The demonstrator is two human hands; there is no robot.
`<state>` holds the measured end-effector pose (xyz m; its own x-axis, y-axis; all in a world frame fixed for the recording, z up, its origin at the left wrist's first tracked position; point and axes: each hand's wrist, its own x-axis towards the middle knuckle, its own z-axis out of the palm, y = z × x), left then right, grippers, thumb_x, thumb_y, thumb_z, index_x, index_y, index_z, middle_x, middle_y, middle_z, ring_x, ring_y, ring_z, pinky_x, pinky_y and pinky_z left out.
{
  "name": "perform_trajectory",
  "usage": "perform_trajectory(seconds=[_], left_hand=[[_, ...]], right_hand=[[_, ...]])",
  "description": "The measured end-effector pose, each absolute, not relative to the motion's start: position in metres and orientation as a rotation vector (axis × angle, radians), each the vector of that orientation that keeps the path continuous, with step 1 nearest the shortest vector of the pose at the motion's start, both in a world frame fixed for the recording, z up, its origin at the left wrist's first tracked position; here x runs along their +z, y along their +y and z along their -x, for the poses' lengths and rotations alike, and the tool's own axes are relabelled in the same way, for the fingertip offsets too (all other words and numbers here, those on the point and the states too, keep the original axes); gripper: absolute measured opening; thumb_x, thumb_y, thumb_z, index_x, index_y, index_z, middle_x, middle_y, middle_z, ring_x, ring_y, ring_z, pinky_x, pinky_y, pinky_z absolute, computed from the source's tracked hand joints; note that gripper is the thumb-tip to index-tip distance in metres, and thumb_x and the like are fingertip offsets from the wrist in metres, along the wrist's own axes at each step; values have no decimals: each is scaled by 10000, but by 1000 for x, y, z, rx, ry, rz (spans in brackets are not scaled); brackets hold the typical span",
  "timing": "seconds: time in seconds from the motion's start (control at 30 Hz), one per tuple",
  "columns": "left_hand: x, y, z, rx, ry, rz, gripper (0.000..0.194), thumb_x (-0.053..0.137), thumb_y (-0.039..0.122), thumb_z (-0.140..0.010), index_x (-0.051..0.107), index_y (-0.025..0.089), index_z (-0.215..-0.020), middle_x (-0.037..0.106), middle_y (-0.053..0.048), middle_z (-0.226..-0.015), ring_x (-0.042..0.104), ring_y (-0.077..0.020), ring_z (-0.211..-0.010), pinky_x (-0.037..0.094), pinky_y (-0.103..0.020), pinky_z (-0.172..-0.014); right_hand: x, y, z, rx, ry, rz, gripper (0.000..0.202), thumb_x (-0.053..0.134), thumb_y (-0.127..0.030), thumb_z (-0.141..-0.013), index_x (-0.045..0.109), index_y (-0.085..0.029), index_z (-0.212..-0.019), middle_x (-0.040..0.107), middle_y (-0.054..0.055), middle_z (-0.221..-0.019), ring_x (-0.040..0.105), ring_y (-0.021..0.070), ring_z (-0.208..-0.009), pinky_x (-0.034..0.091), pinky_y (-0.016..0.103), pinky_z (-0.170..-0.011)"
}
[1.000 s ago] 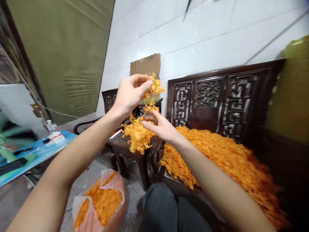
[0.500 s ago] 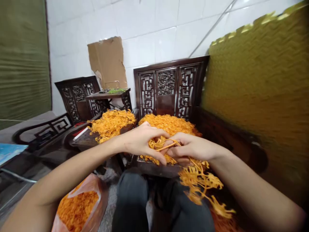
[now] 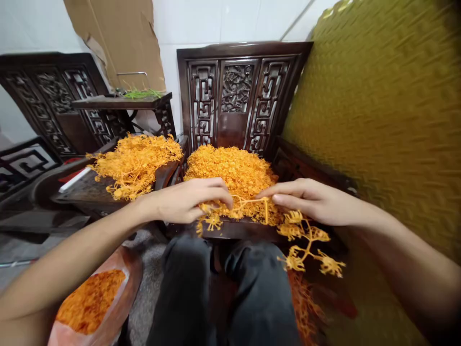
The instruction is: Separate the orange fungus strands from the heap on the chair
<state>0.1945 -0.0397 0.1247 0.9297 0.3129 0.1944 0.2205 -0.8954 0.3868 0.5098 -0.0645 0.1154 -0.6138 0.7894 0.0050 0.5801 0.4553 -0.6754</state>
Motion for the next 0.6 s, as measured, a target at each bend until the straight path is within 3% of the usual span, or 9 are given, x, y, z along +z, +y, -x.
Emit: perform_trajectory(seconds=[0.1,0.23,0.33,0.4,0.47,0.53,0.6], left_hand=[[125,-46,-189,361,412,-2648,198,622,305,-937,681,222,-1107,658,-81,-1160,640,-213,-1050,502,-342,-949],[115,-48,-194,468,672,-2622,445,539,542,-979,653,180,-747,659,-43,-817,609,-164,-745,462,-305,-735],[104,-51,-203,576,985,-2739,498,638,662,-871,602,185,-731,614,-17,-686,542,-159,-612,369,-304,-601],[98,-54,-206,589,1153,-2828,390,677,577,-872,627,191,-899,643,-19,-718,539,-171,-592,334,-307,-568],[95,-55,-203,533,1219,-2950,235,649,384,-907,628,198,-1048,682,-38,-788,577,-189,-628,352,-315,-591],[93,-53,-194,418,1178,-3101,158,611,226,-889,652,200,-1039,697,-66,-855,622,-208,-713,399,-335,-671],[91,-47,-180,304,1139,-3198,111,585,153,-867,682,188,-907,687,-89,-874,639,-222,-776,422,-365,-747]], right_hand=[[111,-64,-499,914,-2269,1196,422,537,-580,-963,746,-214,-967,578,7,-630,480,138,-568,358,270,-529],[104,-68,-476,951,-2283,1170,369,631,-539,-928,730,-194,-1010,408,-66,-526,317,92,-473,257,251,-461],[104,-71,-463,982,-2289,1141,362,658,-525,-920,721,-188,-1037,404,-72,-539,323,86,-478,262,244,-465],[105,-71,-458,1036,-2294,1133,397,638,-542,-930,703,-190,-1101,391,-79,-542,323,88,-470,266,243,-462],[106,-68,-457,1030,-2400,1144,447,672,-542,-905,675,-205,-1198,428,-76,-563,368,98,-480,286,246,-473],[104,-63,-458,844,-2572,1203,468,741,-485,-858,661,-231,-1243,513,-58,-593,448,118,-505,312,261,-503],[98,-58,-461,527,-2694,1284,412,772,-410,-831,680,-251,-1200,598,-27,-624,519,148,-534,330,285,-540]])
